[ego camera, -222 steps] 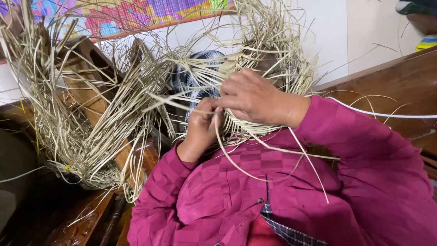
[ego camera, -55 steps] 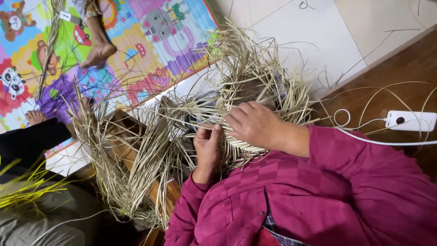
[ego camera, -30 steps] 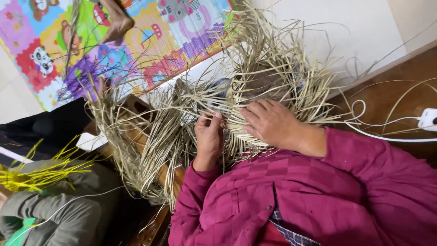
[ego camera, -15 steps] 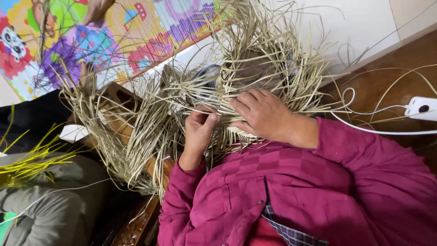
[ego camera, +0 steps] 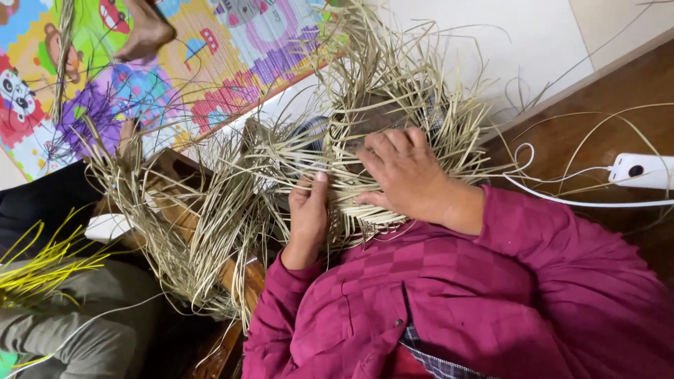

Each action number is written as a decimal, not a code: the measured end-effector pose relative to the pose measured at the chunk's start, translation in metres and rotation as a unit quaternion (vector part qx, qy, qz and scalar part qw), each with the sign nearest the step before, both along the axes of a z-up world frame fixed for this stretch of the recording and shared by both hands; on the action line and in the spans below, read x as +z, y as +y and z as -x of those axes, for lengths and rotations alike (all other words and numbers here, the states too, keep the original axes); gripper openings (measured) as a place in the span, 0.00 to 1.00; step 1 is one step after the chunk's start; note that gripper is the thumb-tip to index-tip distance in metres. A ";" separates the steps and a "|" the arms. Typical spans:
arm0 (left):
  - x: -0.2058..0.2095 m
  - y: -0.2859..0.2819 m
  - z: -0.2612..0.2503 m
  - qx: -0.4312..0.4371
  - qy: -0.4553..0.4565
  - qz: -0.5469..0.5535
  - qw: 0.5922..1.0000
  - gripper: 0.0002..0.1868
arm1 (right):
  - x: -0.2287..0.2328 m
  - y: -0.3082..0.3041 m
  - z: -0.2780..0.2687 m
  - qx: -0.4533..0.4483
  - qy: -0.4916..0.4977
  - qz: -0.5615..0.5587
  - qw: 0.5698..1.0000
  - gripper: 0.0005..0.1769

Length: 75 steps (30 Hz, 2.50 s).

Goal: Weaving dried straw into a circular object, possibly a basket or hat, using hands and a small weaving tool.

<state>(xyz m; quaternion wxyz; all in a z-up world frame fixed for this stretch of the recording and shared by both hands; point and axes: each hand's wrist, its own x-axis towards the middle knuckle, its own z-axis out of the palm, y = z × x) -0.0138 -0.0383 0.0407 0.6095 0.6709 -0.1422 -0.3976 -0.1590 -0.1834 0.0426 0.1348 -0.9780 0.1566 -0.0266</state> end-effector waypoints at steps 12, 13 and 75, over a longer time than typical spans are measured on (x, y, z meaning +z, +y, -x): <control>-0.047 0.093 -0.042 -0.095 -0.423 -0.014 0.901 0.15 | 0.015 -0.005 0.007 0.021 0.034 -0.041 0.998 0.40; -0.055 0.102 -0.043 -0.086 -0.466 0.032 0.880 0.10 | 0.025 -0.005 0.006 0.027 0.023 -0.032 0.999 0.39; 0.106 -0.093 0.116 -0.411 -0.631 0.006 0.658 0.34 | 0.077 -0.052 0.150 -0.071 -0.041 0.077 0.994 0.04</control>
